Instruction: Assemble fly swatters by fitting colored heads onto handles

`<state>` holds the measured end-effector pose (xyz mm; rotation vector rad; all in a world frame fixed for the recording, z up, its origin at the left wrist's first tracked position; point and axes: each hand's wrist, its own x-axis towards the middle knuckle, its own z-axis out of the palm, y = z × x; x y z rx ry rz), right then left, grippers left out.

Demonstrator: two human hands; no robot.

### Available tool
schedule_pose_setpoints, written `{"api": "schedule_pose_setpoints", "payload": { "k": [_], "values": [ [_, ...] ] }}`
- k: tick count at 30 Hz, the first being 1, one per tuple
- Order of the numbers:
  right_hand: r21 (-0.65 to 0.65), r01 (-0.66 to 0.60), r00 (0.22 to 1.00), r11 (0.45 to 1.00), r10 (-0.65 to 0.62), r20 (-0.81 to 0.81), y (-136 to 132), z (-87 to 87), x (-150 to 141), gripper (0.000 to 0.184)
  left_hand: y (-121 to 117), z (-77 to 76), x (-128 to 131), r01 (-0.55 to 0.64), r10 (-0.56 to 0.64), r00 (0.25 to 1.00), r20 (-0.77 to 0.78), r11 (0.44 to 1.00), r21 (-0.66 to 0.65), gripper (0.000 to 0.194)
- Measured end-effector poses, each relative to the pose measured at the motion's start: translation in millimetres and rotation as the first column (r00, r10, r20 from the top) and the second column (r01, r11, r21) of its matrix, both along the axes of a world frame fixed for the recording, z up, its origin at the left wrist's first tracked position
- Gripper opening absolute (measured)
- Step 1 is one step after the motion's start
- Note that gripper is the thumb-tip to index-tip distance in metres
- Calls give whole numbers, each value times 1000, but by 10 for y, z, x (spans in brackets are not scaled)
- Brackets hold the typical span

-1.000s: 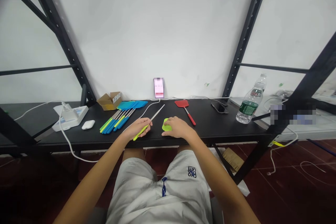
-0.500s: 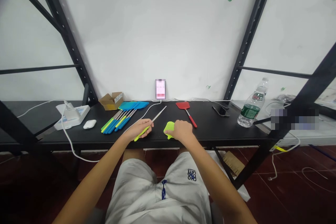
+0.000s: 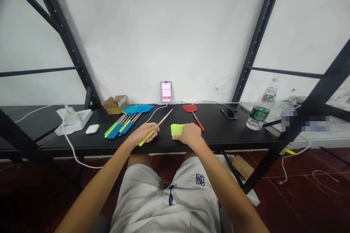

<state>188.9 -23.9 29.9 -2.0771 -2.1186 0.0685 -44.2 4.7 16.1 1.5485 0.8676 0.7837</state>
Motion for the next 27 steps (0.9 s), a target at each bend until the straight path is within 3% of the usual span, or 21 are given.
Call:
{"api": "schedule_pose_setpoints", "payload": {
  "k": [10,14,19,23,27],
  "values": [
    [-37,58,995,998,-61,-78,201,2,213,48,23,-24,14,9,-9,1000,0,1000,-2,29],
    [-35,12,990,999,-17,-143,286,-84,277,30,35,-38,18,12,-12,1000,-2,1000,-2,30],
    [-4,-61,969,998,58,-240,369,-176,320,22,8,-14,21,11,-11,1000,-4,1000,5,28],
    [24,-103,913,994,104,-394,423,-229,370,20,-19,11,31,-1,1,1000,-9,1000,10,26],
    [-17,-142,790,990,103,-604,465,-276,392,17,-26,15,40,-9,9,1000,-5,1000,7,28]
  ]
}}
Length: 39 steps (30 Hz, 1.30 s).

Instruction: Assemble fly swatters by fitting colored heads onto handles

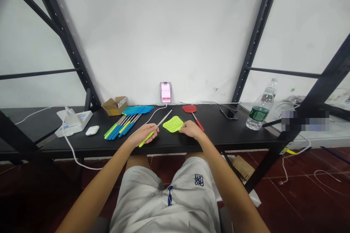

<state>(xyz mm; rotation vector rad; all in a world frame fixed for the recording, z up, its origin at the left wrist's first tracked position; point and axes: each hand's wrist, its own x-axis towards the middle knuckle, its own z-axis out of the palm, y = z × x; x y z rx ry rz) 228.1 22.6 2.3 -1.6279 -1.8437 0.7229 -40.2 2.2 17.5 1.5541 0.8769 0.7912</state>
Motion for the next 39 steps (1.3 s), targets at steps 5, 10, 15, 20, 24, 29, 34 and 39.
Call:
{"api": "schedule_pose_setpoints", "payload": {
  "k": [5,10,15,20,24,29,34,39],
  "values": [
    [-55,-42,945,998,21,-326,22,-59,-92,13,-6,2,4,-8,8,1000,9,1000,10,26],
    [29,-28,848,999,39,-529,44,-101,-165,17,-3,6,6,-10,10,1000,12,1000,4,23],
    [34,-93,782,995,94,-617,40,-72,-151,21,83,-63,-9,-128,124,992,36,981,145,26],
    [3,-172,739,985,131,-661,2,-25,-172,22,149,-115,-8,-244,235,970,66,948,204,28],
    [-23,-197,715,980,128,-687,-12,-24,-199,22,138,-110,-8,-274,270,962,48,941,197,27],
    [-24,-220,715,975,145,-684,-34,-39,-236,23,106,-101,-21,-132,132,991,12,983,131,27],
    [-87,-340,749,936,213,-628,-113,11,-290,25,67,-86,-15,-51,57,998,-30,984,168,32],
    [-38,-417,772,908,331,-543,-194,91,-291,29,-1,-29,-35,139,-125,988,-87,975,175,36]
  ]
}}
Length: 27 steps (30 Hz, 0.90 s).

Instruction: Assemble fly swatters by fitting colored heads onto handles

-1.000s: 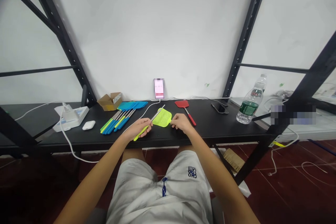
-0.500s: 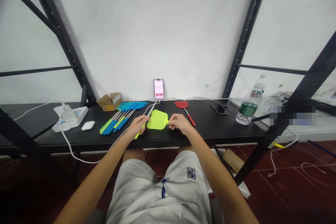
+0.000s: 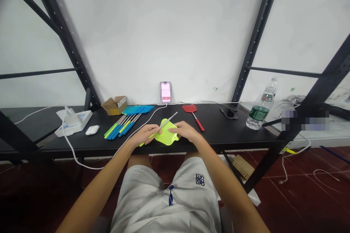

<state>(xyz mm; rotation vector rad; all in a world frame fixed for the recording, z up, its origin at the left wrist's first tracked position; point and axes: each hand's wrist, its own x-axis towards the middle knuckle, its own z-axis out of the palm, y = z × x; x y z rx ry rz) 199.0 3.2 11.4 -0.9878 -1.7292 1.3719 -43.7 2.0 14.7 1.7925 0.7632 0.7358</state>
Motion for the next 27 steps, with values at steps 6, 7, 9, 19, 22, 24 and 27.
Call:
{"api": "schedule_pose_setpoints", "payload": {
  "k": [6,7,9,19,22,24,27],
  "values": [
    [-116,-201,951,973,222,214,-104,75,38,25,-36,58,-29,124,-124,989,-86,992,-1,35],
    [-130,-225,943,966,249,222,-112,82,45,23,-30,52,-21,109,-109,991,-74,994,4,35],
    [-123,-226,942,966,249,226,-105,87,76,21,-8,26,7,16,-15,1000,-21,1000,24,35],
    [-51,524,756,850,-491,-433,181,11,130,27,41,-25,50,-129,129,992,9,990,49,36],
    [-70,564,607,822,-471,-640,170,-3,-11,33,18,5,35,-11,12,999,-35,999,49,34],
    [-89,544,574,834,-448,-685,152,-16,-86,33,12,17,32,6,-5,999,-38,999,45,34],
    [-116,541,547,833,-453,-704,134,-35,-140,32,12,23,32,5,-3,999,-38,999,49,34]
  ]
}}
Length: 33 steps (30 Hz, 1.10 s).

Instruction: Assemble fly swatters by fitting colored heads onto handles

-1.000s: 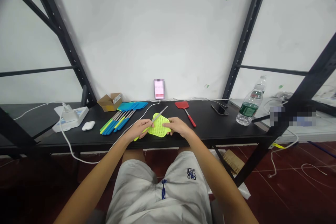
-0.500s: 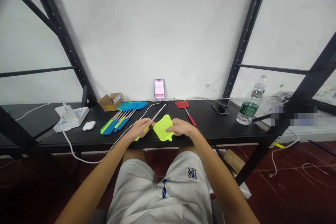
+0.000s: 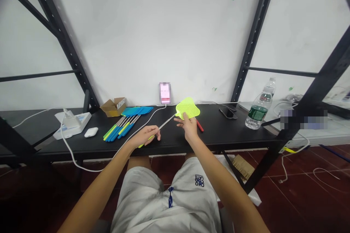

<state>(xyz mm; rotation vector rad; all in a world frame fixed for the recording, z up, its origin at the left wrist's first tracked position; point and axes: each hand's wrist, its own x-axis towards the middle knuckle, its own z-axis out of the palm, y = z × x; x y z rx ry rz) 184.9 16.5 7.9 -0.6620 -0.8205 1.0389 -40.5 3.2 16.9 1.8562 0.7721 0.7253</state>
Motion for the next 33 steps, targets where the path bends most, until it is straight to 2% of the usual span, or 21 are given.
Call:
{"api": "schedule_pose_setpoints", "payload": {
  "k": [7,24,33],
  "values": [
    [1,62,997,998,-62,-43,-20,23,3,34,4,-9,-29,37,-37,999,-27,999,18,34],
    [6,-31,999,999,31,-5,-30,26,5,34,-26,31,-15,60,-60,998,-25,998,12,34],
    [-8,23,1000,1000,-23,19,-18,26,51,33,-22,22,-18,39,-39,999,-34,999,6,36]
  ]
}}
